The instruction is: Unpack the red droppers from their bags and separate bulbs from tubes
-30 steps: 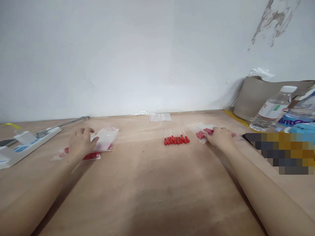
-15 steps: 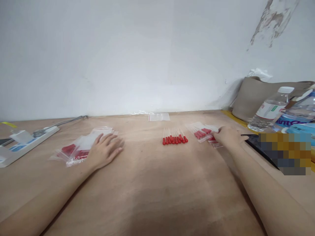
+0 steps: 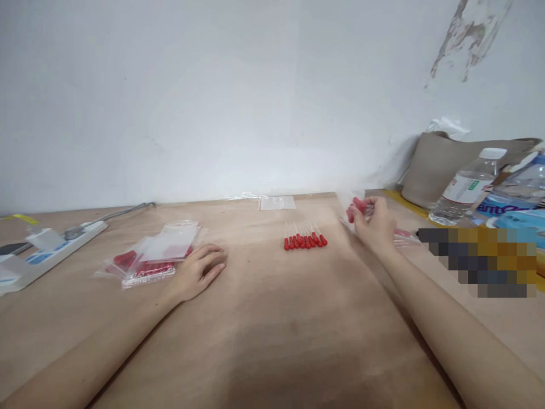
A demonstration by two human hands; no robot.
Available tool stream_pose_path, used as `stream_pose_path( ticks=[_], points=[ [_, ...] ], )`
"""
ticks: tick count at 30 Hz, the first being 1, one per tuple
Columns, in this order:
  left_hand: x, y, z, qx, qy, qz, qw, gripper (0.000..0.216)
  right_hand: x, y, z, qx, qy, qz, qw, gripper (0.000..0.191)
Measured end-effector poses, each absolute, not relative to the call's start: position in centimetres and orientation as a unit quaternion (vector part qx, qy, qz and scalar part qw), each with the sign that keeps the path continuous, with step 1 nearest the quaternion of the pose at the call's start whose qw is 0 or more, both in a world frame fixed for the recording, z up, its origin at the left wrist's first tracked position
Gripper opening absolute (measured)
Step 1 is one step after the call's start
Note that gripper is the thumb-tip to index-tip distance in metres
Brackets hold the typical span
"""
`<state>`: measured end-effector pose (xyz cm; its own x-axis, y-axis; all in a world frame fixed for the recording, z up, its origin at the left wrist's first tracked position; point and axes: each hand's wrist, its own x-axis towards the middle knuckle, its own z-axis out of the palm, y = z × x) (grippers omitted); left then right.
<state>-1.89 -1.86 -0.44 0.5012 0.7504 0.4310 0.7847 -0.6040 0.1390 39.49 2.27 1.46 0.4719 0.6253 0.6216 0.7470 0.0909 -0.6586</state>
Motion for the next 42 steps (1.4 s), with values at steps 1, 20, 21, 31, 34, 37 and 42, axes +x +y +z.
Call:
stream_pose_path(
  ticks=[1, 20, 21, 31, 34, 37, 42],
  points=[
    [-1.9, -1.9, -0.4, -0.863, -0.446, -0.235, 0.034, 0.027, 38.2, 1.8, 2.2, -0.635, -0.514, -0.026, 0.576, 0.036],
    [0.8, -5.3, 0.2, -0.897, -0.345, -0.225, -0.164, 0.049, 22.4, -2.8, 0.3, -0.462, -0.433, 0.675, 0.379, 0.087],
    [0.8, -5.4, 0.3, -0.894, -0.347, -0.229, -0.166, 0.049, 22.4, -2.8, 0.1, -0.463, -0.434, 0.673, 0.38, 0.086],
    [2.7, -2.5, 0.7, -0.905, -0.344, -0.24, -0.066, 0.029, 21.6, -2.7, -0.8, -0.486, -0.445, 0.64, 0.395, 0.064],
    [2.9, -1.2, 0.0, -0.935, -0.274, -0.227, 0.002, 0.029, 21.4, -2.8, -0.7, -0.481, -0.445, 0.644, 0.395, 0.063],
    [3.1, -0.8, -0.3, -0.949, -0.211, -0.23, 0.051, 0.025, 21.3, -2.8, -0.8, -0.478, -0.443, 0.647, 0.397, 0.065],
    [3.6, -1.2, 0.0, -0.946, -0.176, -0.262, 0.074, 0.022, 21.3, -2.7, -1.3, -0.47, -0.469, 0.635, 0.396, 0.065]
  ],
)
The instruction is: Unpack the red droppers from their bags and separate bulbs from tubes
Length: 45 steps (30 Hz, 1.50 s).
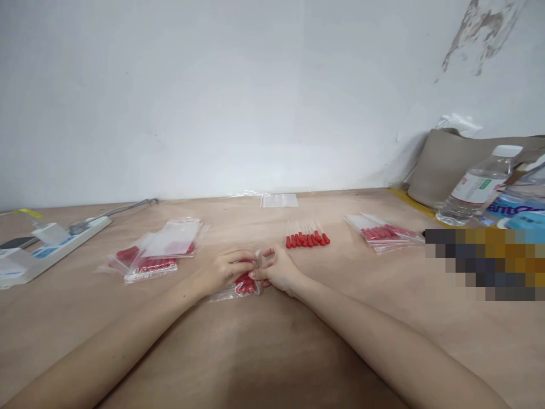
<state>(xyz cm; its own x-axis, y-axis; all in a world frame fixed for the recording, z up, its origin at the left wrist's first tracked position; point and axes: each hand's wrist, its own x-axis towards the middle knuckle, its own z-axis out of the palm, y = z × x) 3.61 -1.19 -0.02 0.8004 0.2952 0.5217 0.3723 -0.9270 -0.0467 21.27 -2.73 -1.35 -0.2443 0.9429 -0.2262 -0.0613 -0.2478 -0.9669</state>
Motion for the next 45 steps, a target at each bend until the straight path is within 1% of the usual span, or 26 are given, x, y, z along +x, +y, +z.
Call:
stream_pose_path(
  ticks=[5, 8, 10, 12, 14, 16, 22, 24, 26, 28, 30, 32, 35, 38, 40, 42, 45],
  points=[
    [3.4, -1.5, -0.4, -0.941, -0.222, -0.253, 0.02, 0.021, 22.0, -2.8, -1.6, -0.381, -0.535, 0.658, 0.368, 0.038],
    [2.9, -1.4, -0.8, -0.932, -0.252, -0.258, -0.004, 0.021, 22.5, -2.8, -2.0, -0.356, -0.596, 0.629, 0.35, 0.03],
    [2.6, -1.4, -0.9, -0.928, -0.265, -0.262, -0.017, 0.021, 22.6, -2.8, -2.5, -0.335, -0.679, 0.552, 0.348, 0.024],
    [2.6, -1.4, -0.8, -0.927, -0.27, -0.258, -0.021, 0.023, 22.6, -2.8, -2.9, -0.327, -0.768, 0.421, 0.354, 0.018],
    [2.6, -1.4, -0.6, -0.931, -0.268, -0.247, -0.015, 0.023, 22.6, -2.9, -3.1, -0.332, -0.828, 0.28, 0.354, 0.022],
    [2.7, -1.5, -0.2, -0.937, -0.263, -0.228, -0.003, 0.023, 22.6, -2.9, -3.0, -0.328, -0.862, 0.179, 0.343, 0.025],
    [3.0, -1.8, 0.7, -0.954, -0.248, -0.16, 0.046, 0.024, 22.5, -2.9, -2.2, -0.28, -0.917, 0.011, 0.286, 0.03],
    [2.9, -1.9, 1.0, -0.955, -0.246, -0.159, 0.051, 0.025, 22.7, -2.7, -2.1, -0.267, -0.927, -0.042, 0.261, 0.032],
    [2.5, -1.9, 1.3, -0.95, -0.255, -0.171, 0.06, 0.027, 22.9, -2.6, -2.0, -0.263, -0.93, -0.072, 0.245, 0.03],
    [2.0, -1.7, 1.6, -0.943, -0.273, -0.18, 0.069, 0.027, 23.4, -2.7, -1.6, -0.256, -0.933, -0.071, 0.242, 0.025],
    [1.4, -1.4, 1.7, -0.936, -0.294, -0.175, 0.08, 0.026, 23.7, -3.0, -1.2, -0.242, -0.938, -0.035, 0.246, 0.02],
    [1.0, -1.1, 1.9, -0.935, -0.3, -0.159, 0.099, 0.027, 24.0, -3.3, -0.8, -0.24, -0.938, 0.036, 0.246, 0.018],
    [1.1, -1.3, 2.3, -0.947, -0.278, -0.123, 0.102, 0.029, 23.8, -3.3, -0.9, -0.291, -0.899, 0.18, 0.273, 0.022],
    [1.1, -2.3, 2.5, -0.945, -0.301, -0.126, 0.031, 0.027, 23.0, -2.9, -1.5, -0.331, -0.835, 0.304, 0.319, 0.028],
    [0.7, -3.4, 2.2, -0.925, -0.348, -0.15, -0.037, 0.027, 22.4, -2.7, -1.9, -0.337, -0.808, 0.354, 0.328, 0.028],
    [-0.1, -4.5, 1.6, -0.902, -0.387, -0.165, -0.092, 0.038, 22.0, -2.6, -2.1, -0.353, -0.795, 0.371, 0.326, 0.027],
    [-1.1, -5.5, 0.4, -0.882, -0.411, -0.179, -0.145, 0.053, 21.5, -2.7, -1.9, -0.395, -0.79, 0.349, 0.313, 0.023]
  ],
)
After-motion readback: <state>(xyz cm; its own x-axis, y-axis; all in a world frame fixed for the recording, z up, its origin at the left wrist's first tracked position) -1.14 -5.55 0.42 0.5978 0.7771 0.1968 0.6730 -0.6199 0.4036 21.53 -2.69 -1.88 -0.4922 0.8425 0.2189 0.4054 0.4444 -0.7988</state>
